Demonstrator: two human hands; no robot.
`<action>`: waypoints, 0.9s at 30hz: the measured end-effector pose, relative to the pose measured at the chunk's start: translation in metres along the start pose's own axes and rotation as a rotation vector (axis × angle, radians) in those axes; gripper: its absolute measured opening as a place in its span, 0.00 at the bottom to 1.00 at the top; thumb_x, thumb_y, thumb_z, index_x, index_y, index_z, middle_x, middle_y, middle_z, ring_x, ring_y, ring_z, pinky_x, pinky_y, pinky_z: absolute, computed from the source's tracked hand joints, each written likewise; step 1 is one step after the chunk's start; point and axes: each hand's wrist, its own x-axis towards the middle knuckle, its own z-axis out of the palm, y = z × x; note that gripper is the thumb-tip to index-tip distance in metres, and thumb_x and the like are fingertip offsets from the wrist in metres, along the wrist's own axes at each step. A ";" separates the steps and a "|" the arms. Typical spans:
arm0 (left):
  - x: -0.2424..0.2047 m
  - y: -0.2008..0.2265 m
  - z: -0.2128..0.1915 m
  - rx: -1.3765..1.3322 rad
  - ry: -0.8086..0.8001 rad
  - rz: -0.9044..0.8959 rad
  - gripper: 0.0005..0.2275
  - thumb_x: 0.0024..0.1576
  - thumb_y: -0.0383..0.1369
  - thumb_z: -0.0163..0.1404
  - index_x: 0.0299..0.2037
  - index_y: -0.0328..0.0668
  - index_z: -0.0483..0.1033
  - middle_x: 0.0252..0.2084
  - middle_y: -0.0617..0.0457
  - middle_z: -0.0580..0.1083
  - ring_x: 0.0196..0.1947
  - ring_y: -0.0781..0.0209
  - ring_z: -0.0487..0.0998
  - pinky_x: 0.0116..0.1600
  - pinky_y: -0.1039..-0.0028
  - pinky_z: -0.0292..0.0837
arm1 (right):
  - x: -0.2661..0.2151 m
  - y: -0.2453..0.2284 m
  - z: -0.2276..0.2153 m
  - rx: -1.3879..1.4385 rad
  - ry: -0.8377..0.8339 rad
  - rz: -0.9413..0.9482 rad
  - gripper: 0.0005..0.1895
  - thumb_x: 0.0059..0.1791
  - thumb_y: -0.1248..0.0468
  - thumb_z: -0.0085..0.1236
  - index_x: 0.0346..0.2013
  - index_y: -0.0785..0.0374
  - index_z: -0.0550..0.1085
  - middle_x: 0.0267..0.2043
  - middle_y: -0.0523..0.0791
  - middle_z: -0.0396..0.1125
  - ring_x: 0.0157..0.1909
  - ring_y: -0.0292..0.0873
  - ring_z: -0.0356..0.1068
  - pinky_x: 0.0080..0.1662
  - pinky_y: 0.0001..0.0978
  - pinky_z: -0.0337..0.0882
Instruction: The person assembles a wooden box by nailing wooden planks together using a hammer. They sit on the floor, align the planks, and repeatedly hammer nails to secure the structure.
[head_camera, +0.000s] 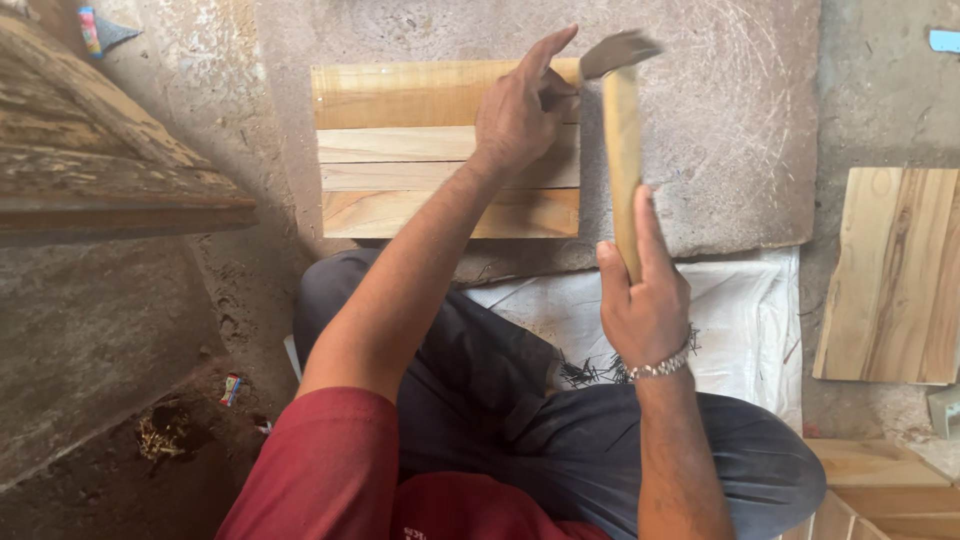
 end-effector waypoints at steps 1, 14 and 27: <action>0.000 -0.001 -0.001 0.013 -0.010 -0.015 0.34 0.57 0.31 0.60 0.72 0.63 0.53 0.38 0.66 0.84 0.39 0.63 0.85 0.48 0.67 0.78 | 0.004 -0.002 0.002 -0.053 -0.055 0.031 0.33 0.57 0.58 0.50 0.75 0.63 0.56 0.70 0.61 0.62 0.64 0.60 0.68 0.60 0.45 0.71; 0.001 -0.006 0.003 -0.051 0.014 0.028 0.41 0.55 0.30 0.61 0.75 0.60 0.45 0.40 0.63 0.84 0.43 0.63 0.86 0.53 0.68 0.79 | 0.003 0.010 0.007 -0.096 -0.006 -0.088 0.32 0.58 0.63 0.54 0.76 0.65 0.60 0.63 0.62 0.70 0.60 0.55 0.74 0.54 0.43 0.77; 0.001 -0.021 0.005 -0.213 0.199 0.096 0.36 0.51 0.20 0.47 0.71 0.45 0.46 0.44 0.49 0.70 0.35 0.56 0.77 0.46 0.65 0.77 | 0.001 0.006 0.002 0.141 0.472 -0.223 0.28 0.58 0.71 0.48 0.72 0.73 0.52 0.63 0.63 0.69 0.34 0.41 0.69 0.36 0.32 0.72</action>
